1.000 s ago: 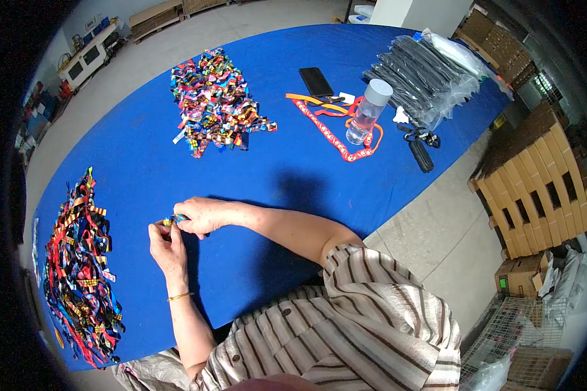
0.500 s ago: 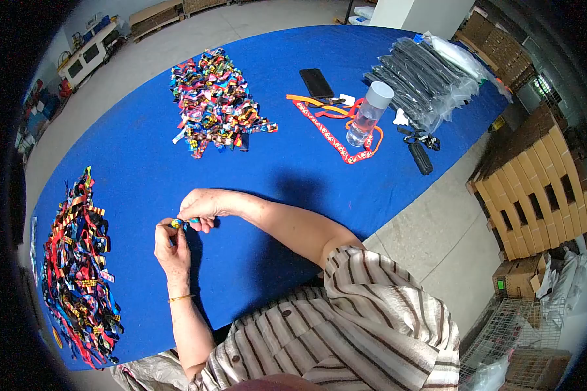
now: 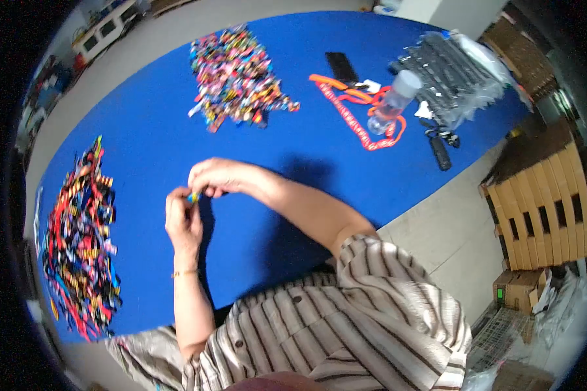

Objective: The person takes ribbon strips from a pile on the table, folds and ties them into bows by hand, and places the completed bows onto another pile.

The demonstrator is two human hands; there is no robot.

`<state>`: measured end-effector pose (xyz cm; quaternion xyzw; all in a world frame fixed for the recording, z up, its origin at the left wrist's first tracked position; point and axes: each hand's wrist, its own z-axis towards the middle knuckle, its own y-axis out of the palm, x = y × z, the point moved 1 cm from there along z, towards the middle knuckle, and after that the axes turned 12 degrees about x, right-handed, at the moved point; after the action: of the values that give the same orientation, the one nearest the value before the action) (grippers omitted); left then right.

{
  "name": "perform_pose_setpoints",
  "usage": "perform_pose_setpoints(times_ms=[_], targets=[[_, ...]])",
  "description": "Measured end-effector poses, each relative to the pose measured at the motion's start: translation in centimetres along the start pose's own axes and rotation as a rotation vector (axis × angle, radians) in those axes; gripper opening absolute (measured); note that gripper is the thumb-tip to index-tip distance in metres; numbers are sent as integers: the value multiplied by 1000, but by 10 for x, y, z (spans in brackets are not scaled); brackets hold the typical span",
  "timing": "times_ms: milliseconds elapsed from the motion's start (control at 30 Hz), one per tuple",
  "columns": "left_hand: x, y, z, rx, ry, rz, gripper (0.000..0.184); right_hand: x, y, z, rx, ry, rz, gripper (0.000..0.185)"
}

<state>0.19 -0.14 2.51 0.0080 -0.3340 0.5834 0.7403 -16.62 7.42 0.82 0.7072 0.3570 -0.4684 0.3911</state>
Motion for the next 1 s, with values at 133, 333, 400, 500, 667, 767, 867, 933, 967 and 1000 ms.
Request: perform_pose_setpoints(times_ms=[133, 333, 400, 500, 667, 767, 867, 933, 967, 1000], targets=[[-3, 0, 0, 10, 62, -20, 19, -2, 6, -4, 26, 8, 69, 7], [-15, 0, -3, 116, 74, 4, 22, -8, 10, -5, -55, -34, 85, 11], [-8, 1, 0, 171, 80, -6, 24, -10, 11, -5, -49, -62, 61, 15], [-12, 1, -1, 217, 80, 7, 25, -10, 10, -3, -35, -132, -1, 21], [-18, 1, -3, 236, 124, 48, 26, -17, 14, -8, -35, -128, -48, 25], [-20, 0, -3, 241, 183, 88, 26, -17, 16, -11, -26, -96, -70, 25], [-14, -2, -1, 247, 220, 97, 27, -21, 20, -16, -44, -134, -88, 25], [-13, 0, -2, 256, 218, 106, 26, -20, 20, -15, -52, -144, -107, 24], [-13, 1, -2, 261, 217, 110, 26, -18, 19, -14, -51, -142, -133, 24], [-12, 1, -2, 265, 219, 113, 25, -17, 19, -13, -50, -140, -158, 24]])
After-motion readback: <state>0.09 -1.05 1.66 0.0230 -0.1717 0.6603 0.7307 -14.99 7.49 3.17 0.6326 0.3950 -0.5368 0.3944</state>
